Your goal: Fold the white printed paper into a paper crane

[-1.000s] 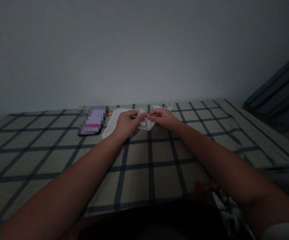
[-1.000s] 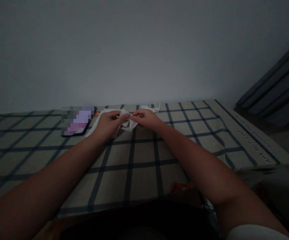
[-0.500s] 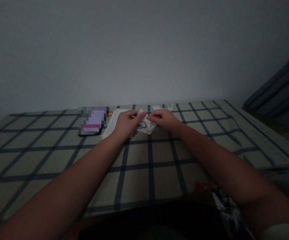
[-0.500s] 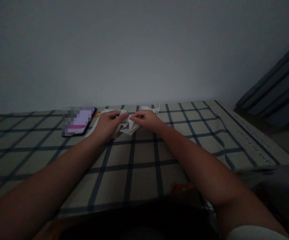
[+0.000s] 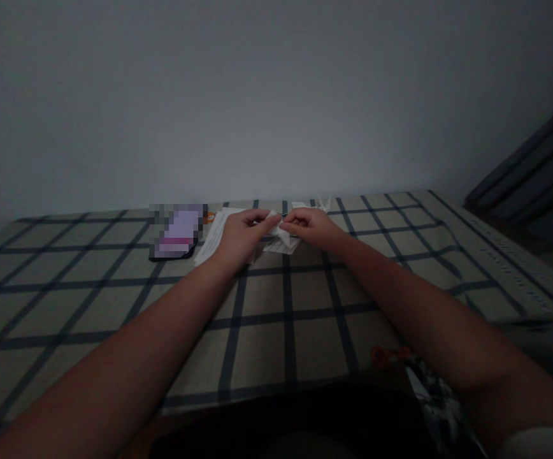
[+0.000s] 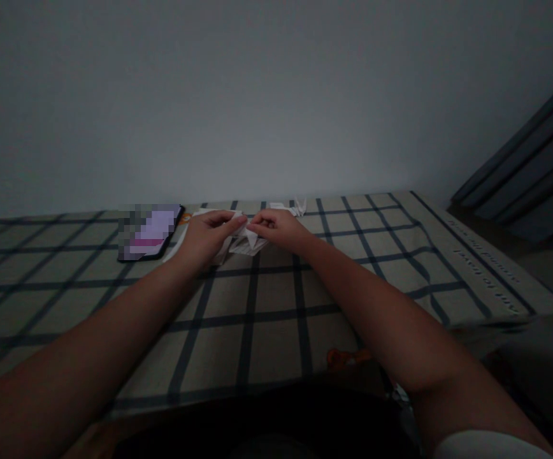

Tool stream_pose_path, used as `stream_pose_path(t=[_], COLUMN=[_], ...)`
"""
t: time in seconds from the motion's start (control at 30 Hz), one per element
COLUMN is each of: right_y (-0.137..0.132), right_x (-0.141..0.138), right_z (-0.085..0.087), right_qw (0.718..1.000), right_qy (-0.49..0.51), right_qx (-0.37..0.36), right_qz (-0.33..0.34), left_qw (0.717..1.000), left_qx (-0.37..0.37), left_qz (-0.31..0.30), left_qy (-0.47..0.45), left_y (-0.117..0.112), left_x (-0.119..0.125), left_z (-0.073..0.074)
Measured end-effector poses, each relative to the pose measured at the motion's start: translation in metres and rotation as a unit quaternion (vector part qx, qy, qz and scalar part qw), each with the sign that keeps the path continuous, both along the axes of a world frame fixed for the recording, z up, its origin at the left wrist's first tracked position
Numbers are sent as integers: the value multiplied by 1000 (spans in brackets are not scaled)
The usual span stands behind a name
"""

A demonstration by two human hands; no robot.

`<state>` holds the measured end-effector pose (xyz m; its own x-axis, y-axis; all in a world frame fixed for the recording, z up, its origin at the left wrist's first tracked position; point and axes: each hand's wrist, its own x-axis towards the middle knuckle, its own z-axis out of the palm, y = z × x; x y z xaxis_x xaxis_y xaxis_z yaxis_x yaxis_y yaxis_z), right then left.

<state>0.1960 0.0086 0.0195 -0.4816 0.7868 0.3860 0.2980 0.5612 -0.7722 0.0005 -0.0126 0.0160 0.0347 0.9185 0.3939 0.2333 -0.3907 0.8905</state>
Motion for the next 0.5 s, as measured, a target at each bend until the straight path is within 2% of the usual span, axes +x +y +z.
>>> stream_pose_path(t=[0.5], right_y=[1], right_x=[0], right_z=[-2], right_qw=[1000], right_qy=[-10], right_qx=[-1], right_qz=[12], left_qw=[999], left_qx=[-35], left_qz=[7], left_qy=[-14], left_y=[1], left_x=[0], left_z=[1])
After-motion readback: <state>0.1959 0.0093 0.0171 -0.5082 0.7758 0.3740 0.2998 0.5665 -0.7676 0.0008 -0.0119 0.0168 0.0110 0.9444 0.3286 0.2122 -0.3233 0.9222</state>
